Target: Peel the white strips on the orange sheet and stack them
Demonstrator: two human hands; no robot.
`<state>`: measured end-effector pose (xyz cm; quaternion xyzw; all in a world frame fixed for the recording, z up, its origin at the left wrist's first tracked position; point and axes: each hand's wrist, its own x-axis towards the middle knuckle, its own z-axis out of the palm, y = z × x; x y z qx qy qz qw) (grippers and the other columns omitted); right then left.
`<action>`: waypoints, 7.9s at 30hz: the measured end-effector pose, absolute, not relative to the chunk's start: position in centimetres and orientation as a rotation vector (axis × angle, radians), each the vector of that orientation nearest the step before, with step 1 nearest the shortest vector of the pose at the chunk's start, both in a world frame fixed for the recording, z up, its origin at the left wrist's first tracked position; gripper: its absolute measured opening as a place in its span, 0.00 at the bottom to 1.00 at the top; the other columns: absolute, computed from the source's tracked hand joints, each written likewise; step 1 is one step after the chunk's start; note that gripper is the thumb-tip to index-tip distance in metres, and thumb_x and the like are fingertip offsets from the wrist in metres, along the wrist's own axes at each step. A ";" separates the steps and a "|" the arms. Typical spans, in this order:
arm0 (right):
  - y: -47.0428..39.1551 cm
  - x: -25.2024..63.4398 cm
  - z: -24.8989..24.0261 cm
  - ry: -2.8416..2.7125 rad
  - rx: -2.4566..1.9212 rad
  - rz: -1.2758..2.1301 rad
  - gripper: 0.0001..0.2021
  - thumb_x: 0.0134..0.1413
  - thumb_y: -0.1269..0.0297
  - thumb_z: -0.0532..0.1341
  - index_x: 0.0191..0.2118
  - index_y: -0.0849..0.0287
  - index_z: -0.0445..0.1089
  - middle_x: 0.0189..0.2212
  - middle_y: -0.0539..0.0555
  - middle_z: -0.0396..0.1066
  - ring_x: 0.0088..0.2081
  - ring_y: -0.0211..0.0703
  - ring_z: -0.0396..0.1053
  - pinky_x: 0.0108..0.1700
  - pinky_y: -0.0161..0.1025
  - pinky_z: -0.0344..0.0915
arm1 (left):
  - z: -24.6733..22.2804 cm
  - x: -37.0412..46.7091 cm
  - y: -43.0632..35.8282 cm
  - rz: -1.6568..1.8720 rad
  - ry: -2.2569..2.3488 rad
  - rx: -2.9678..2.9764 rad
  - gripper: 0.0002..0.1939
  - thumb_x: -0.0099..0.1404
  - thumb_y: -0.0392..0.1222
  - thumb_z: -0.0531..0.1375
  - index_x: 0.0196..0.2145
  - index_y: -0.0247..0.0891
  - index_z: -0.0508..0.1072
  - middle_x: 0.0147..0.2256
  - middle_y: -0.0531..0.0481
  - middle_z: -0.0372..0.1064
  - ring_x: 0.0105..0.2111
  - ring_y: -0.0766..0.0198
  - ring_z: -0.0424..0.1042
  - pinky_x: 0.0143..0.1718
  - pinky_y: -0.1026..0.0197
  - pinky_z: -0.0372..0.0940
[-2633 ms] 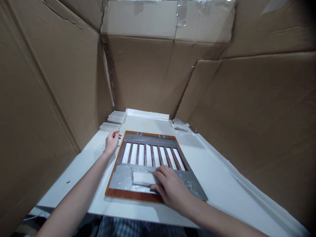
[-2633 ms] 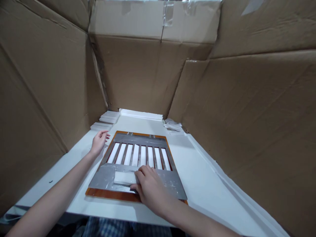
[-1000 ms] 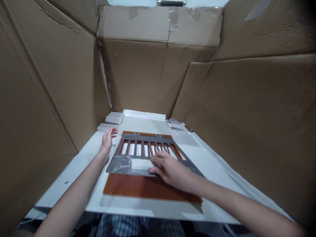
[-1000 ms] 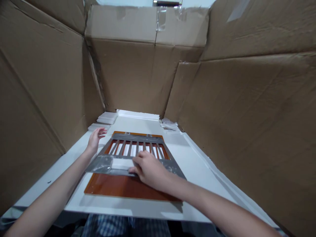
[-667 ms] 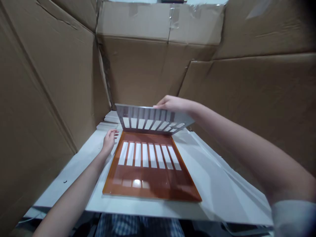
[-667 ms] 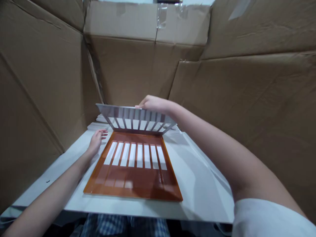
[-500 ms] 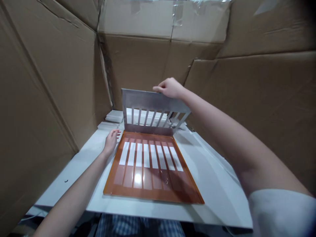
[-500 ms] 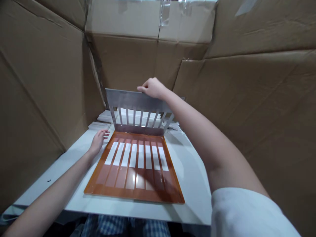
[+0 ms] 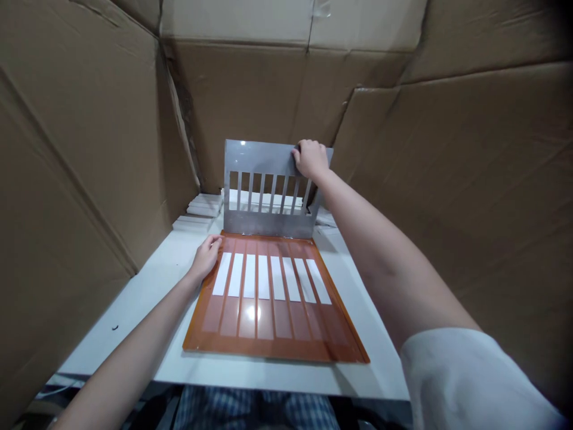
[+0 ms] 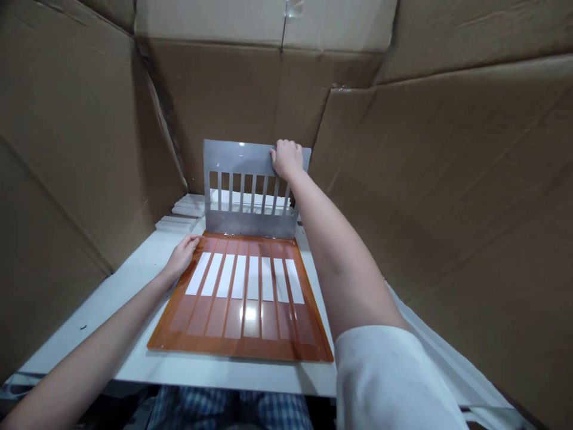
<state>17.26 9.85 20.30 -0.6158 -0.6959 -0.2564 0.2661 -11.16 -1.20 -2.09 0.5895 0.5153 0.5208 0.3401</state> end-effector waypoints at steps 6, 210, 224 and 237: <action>6.3 18.2 17.4 -2.063 -1.765 -0.422 0.24 0.58 0.65 0.49 0.58 0.68 0.49 0.57 0.66 0.54 0.57 0.53 0.52 0.53 0.47 0.52 | -2.8 -11.0 -0.8 1.310 1.349 1.563 0.15 0.60 0.49 0.52 0.40 0.39 0.71 0.40 0.47 0.71 0.42 0.57 0.69 0.45 0.57 0.60; -1.5 4.7 1.5 -2.433 -1.125 0.258 0.07 0.52 0.74 0.55 0.31 0.61 0.71 0.29 0.54 0.74 0.32 0.39 0.70 0.36 0.35 0.62 | -0.9 -14.2 -4.1 0.570 1.278 2.503 0.39 0.44 0.69 0.59 0.46 0.39 0.64 0.53 0.41 0.54 0.55 0.45 0.51 0.53 0.45 0.52; -4.9 5.3 1.0 -2.799 -0.874 -0.072 0.12 0.56 0.73 0.52 0.40 0.64 0.72 0.41 0.59 0.73 0.44 0.47 0.69 0.48 0.44 0.63 | -0.6 -14.2 -4.0 0.396 1.255 2.488 0.50 0.48 0.71 0.55 0.62 0.40 0.49 0.63 0.48 0.42 0.62 0.44 0.36 0.59 0.44 0.38; -4.9 5.7 0.3 -2.806 -0.773 -0.196 0.11 0.57 0.72 0.52 0.39 0.64 0.71 0.41 0.60 0.73 0.43 0.47 0.70 0.48 0.48 0.64 | -0.9 -14.2 -3.7 0.361 1.188 2.478 0.48 0.51 0.69 0.55 0.63 0.43 0.47 0.63 0.51 0.44 0.63 0.47 0.35 0.60 0.43 0.32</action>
